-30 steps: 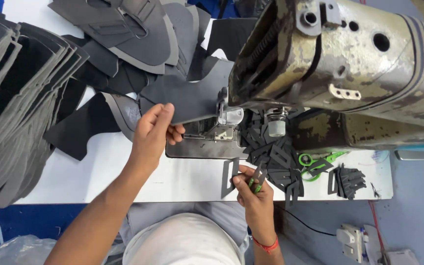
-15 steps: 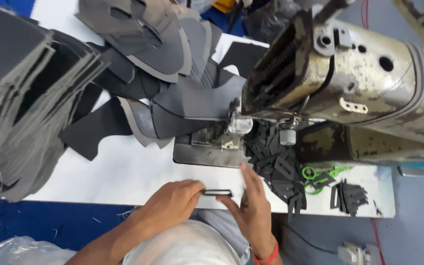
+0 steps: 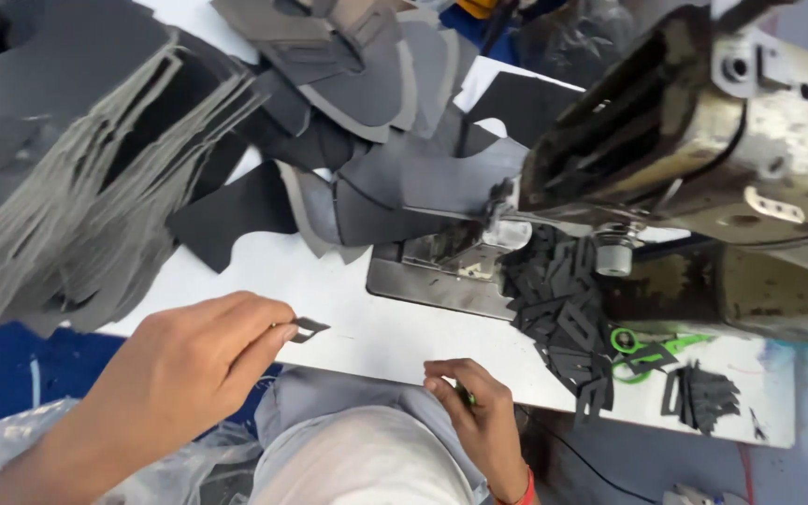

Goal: The person uses a sewing machine to stitch black shoe parts together. They guide the material under the needle, align the edges, and use a pair of scissors to trim excess material. The finished pieces are placed on a pile to the left.

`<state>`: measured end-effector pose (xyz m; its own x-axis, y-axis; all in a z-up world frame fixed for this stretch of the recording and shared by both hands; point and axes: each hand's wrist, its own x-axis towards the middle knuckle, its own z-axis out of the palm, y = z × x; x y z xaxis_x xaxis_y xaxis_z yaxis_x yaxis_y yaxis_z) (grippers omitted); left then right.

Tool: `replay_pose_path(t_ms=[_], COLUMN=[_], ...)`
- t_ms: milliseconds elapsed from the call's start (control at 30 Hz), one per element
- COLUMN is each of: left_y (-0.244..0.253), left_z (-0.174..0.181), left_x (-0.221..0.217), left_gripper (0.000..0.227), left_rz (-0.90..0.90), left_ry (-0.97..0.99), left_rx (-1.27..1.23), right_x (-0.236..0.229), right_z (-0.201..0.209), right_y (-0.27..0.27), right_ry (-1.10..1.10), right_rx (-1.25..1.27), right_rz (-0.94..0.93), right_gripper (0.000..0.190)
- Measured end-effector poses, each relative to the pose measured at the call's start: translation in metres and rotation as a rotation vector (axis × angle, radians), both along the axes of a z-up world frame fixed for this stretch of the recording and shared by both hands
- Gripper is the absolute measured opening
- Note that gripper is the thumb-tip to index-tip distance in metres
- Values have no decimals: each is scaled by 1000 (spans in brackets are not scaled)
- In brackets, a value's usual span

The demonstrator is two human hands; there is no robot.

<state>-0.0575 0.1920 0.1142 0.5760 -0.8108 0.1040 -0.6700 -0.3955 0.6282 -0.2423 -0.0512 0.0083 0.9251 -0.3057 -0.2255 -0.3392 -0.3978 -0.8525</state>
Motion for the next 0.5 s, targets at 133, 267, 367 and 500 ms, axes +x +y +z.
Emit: replay_pose_path(t_ms=[133, 267, 367, 500], left_y=[-11, -27, 1, 98], left_z=[-24, -33, -12, 28], left_x=[-18, -31, -10, 84], left_gripper=[14, 14, 13, 35], left_rz=[49, -27, 12, 238], left_ry=[189, 324, 348, -469], left_rx=[-39, -43, -80, -67], right_x=[22, 16, -4, -29], right_z=[27, 11, -21, -59], right_y=[25, 30, 16, -8], right_ry=[-29, -281, -264, 73], right_rx=[47, 113, 206, 208], right_rz=[-84, 93, 126, -160], right_gripper=[42, 37, 16, 14])
